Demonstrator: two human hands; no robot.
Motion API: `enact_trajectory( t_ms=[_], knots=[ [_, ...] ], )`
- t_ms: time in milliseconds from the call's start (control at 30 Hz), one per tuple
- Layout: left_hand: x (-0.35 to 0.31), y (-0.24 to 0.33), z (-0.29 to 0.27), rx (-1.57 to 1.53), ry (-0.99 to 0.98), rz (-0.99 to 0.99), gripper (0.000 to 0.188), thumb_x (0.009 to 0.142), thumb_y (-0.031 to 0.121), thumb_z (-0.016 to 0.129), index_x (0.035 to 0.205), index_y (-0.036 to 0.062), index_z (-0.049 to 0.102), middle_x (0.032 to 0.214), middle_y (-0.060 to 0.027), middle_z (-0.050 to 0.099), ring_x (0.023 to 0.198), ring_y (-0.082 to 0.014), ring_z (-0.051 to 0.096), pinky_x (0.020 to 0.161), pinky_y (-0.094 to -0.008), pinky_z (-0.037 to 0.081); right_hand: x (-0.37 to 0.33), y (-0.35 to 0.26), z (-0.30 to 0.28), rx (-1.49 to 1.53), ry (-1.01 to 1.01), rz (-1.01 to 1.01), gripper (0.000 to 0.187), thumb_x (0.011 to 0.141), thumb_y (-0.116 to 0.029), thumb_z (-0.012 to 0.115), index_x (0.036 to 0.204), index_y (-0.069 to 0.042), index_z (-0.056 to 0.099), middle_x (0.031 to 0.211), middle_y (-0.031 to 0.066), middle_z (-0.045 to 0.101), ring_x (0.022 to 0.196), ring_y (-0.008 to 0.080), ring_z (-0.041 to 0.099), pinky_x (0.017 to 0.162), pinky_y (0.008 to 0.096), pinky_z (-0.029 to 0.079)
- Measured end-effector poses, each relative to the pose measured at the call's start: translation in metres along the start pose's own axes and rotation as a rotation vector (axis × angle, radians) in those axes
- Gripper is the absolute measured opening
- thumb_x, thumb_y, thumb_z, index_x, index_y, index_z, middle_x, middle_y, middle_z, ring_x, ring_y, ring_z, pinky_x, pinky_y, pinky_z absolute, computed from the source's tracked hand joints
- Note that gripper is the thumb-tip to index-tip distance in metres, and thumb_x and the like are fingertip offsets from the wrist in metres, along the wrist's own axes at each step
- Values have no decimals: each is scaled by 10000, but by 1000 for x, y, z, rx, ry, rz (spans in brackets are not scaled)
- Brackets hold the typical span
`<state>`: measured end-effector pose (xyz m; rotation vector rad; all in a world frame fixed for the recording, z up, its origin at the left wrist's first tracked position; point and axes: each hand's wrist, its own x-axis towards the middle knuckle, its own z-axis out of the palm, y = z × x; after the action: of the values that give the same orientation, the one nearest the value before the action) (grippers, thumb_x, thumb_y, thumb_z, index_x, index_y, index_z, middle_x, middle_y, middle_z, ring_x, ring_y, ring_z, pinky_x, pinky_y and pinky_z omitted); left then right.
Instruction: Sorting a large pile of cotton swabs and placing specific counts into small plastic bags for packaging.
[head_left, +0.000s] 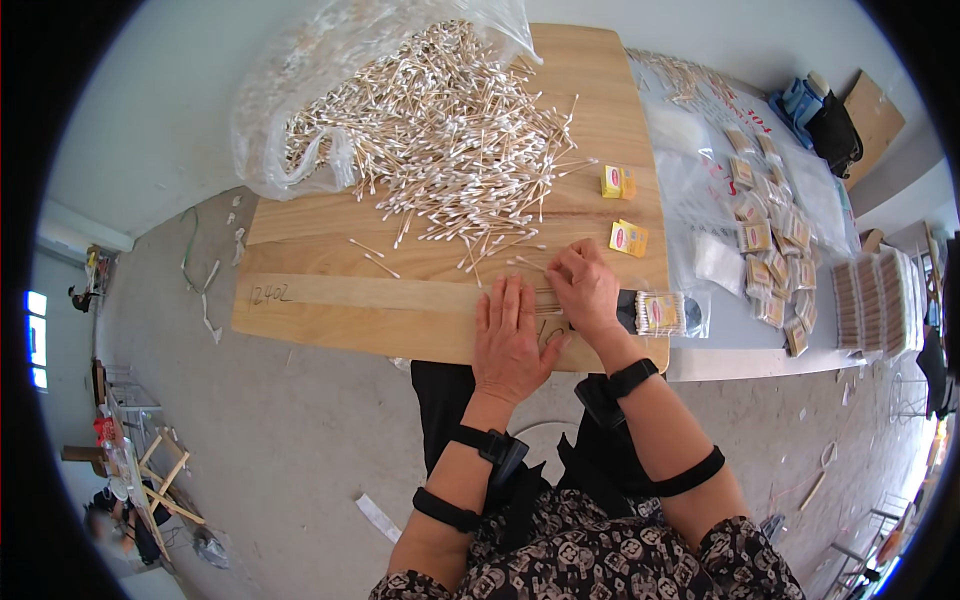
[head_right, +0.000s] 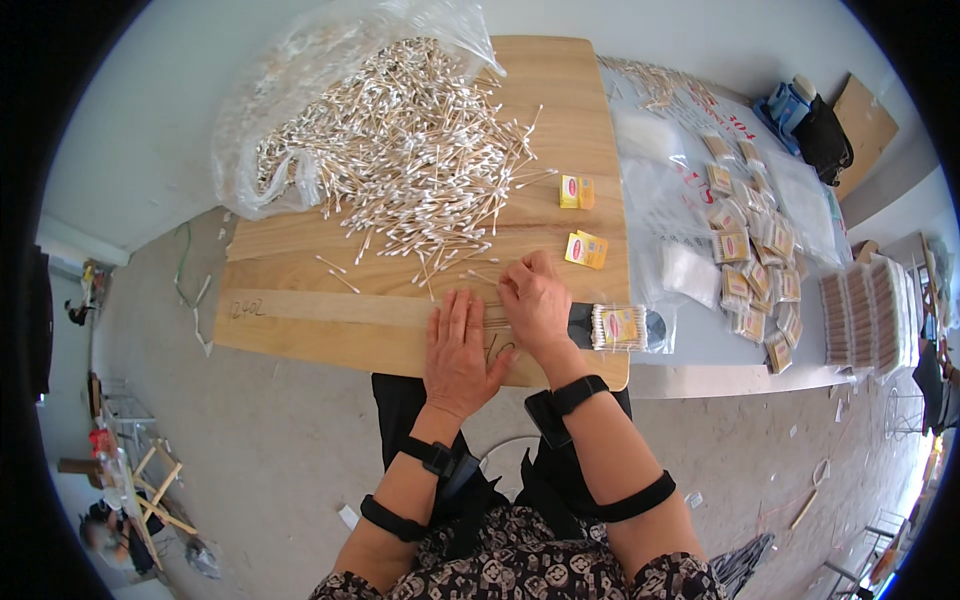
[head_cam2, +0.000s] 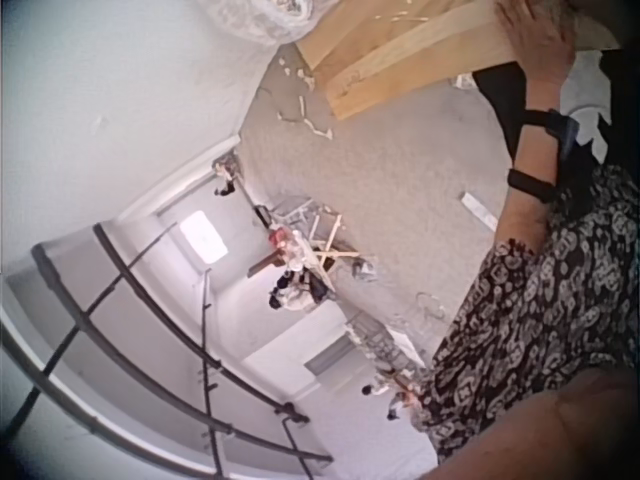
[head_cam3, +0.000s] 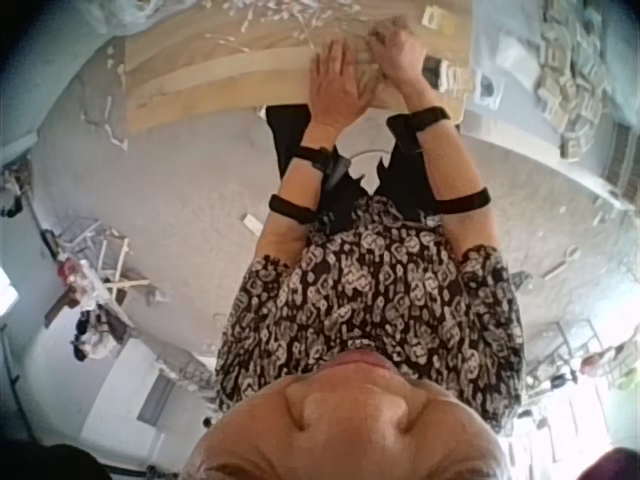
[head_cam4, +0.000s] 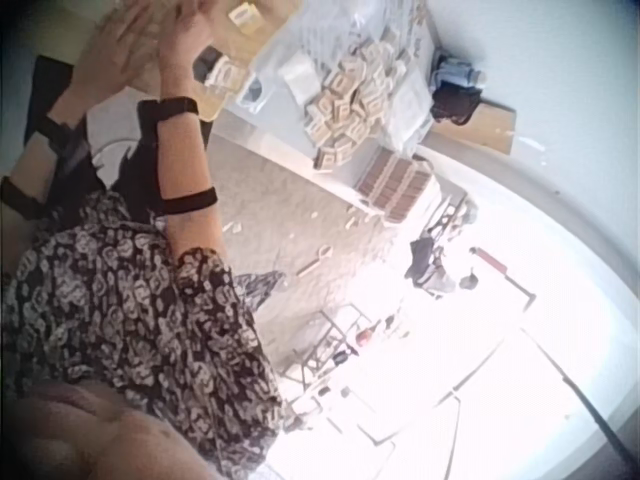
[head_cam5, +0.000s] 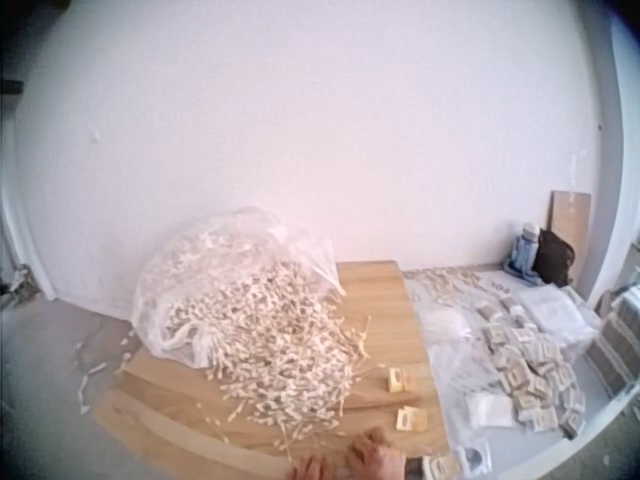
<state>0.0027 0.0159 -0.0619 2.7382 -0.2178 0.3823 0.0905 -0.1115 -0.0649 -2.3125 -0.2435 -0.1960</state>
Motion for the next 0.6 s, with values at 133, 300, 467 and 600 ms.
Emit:
enact_trajectory(
  t_ms=[133,300,467,600],
  knots=[
    [0,-2,1,37,-42,3,777,863,477,617,1405,-40,410,1507,-200,349,1424,-370,280,1148,-519,219,-2,2,-5,60,-65,-95,121,755,-117,677,873,-97,690,949,77,607,847,308,640,714,421,517],
    [-1,-1,2,53,-46,-8,781,860,496,609,1405,-29,415,1489,-185,363,1420,-367,286,1149,-522,216,28,-9,3,72,-21,-215,117,759,-66,647,870,-70,684,953,95,596,901,306,626,754,402,521],
    [0,-1,4,49,-39,-15,767,856,497,611,1390,-22,430,1441,-179,392,1389,-368,322,1144,-524,221,48,-14,14,-20,-29,-348,101,776,-61,640,873,-69,669,964,92,584,956,294,604,770,399,525],
    [0,0,1,34,-52,-15,769,853,488,619,1392,-24,419,1437,-184,377,1375,-379,322,1141,-526,221,44,-8,18,-72,-17,-430,84,779,-68,650,862,-53,645,959,86,573,947,290,596,769,402,524]
  ],
)
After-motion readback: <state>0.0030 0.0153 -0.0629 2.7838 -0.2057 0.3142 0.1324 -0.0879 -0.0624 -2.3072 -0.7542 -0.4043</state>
